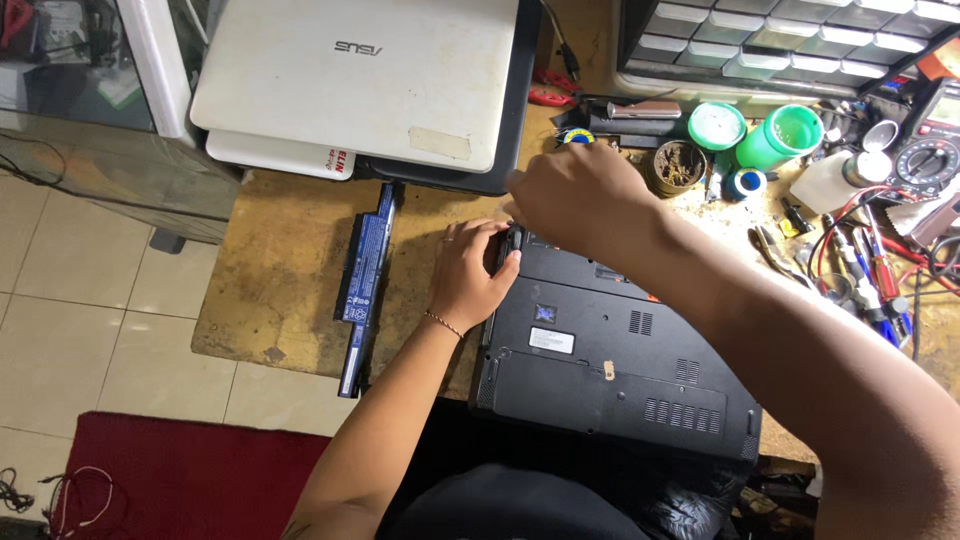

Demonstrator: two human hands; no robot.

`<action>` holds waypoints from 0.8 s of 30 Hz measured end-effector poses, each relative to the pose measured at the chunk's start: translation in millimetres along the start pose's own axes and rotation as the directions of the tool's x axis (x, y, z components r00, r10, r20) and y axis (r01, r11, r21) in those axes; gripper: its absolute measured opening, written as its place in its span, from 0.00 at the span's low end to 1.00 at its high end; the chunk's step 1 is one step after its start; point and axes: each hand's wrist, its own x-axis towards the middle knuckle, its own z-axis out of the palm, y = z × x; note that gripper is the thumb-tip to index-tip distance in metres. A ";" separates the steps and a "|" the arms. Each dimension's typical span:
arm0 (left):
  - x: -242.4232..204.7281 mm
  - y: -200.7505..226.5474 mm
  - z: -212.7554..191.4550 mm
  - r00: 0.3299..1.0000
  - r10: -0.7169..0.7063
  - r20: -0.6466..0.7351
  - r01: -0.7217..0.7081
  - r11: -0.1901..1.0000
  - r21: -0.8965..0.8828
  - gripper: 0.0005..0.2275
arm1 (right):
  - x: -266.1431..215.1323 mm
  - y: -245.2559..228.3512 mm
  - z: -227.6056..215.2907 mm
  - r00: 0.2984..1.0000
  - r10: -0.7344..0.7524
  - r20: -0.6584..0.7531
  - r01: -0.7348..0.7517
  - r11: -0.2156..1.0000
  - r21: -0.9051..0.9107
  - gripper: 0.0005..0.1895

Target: The person removes the laptop battery and then uses a screwdriver to unscrew multiple screws from the bottom panel of the laptop. The screws are placed on the workbench as they are removed.

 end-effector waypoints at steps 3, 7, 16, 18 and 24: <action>3.0 -3.0 0.7 1.000 -0.017 0.012 0.017 1.000 -0.020 0.15 | -7.3 -2.5 -29.1 0.982 -0.065 0.178 0.024 0.974 0.224 0.15; 4.0 -7.0 -0.6 0.999 -0.014 0.044 0.015 1.000 -0.025 0.12 | -3.0 -1.0 -15.8 0.990 -0.022 0.137 -0.012 0.971 0.239 0.25; 9.2 -4.8 -6.4 0.998 -0.022 0.052 0.025 0.997 -0.068 0.10 | -5.4 -3.9 -14.0 0.998 -0.032 0.049 0.025 0.990 0.136 0.24; 10.6 -5.0 -4.9 0.998 -0.014 0.054 0.018 0.997 -0.077 0.09 | -6.5 -4.9 -16.6 0.996 -0.082 0.027 0.076 0.984 0.164 0.30; 11.8 -0.9 -6.2 0.998 -0.025 0.054 0.028 0.997 -0.067 0.11 | -11.6 0.6 -21.4 0.995 -0.102 0.021 0.093 0.957 0.274 0.27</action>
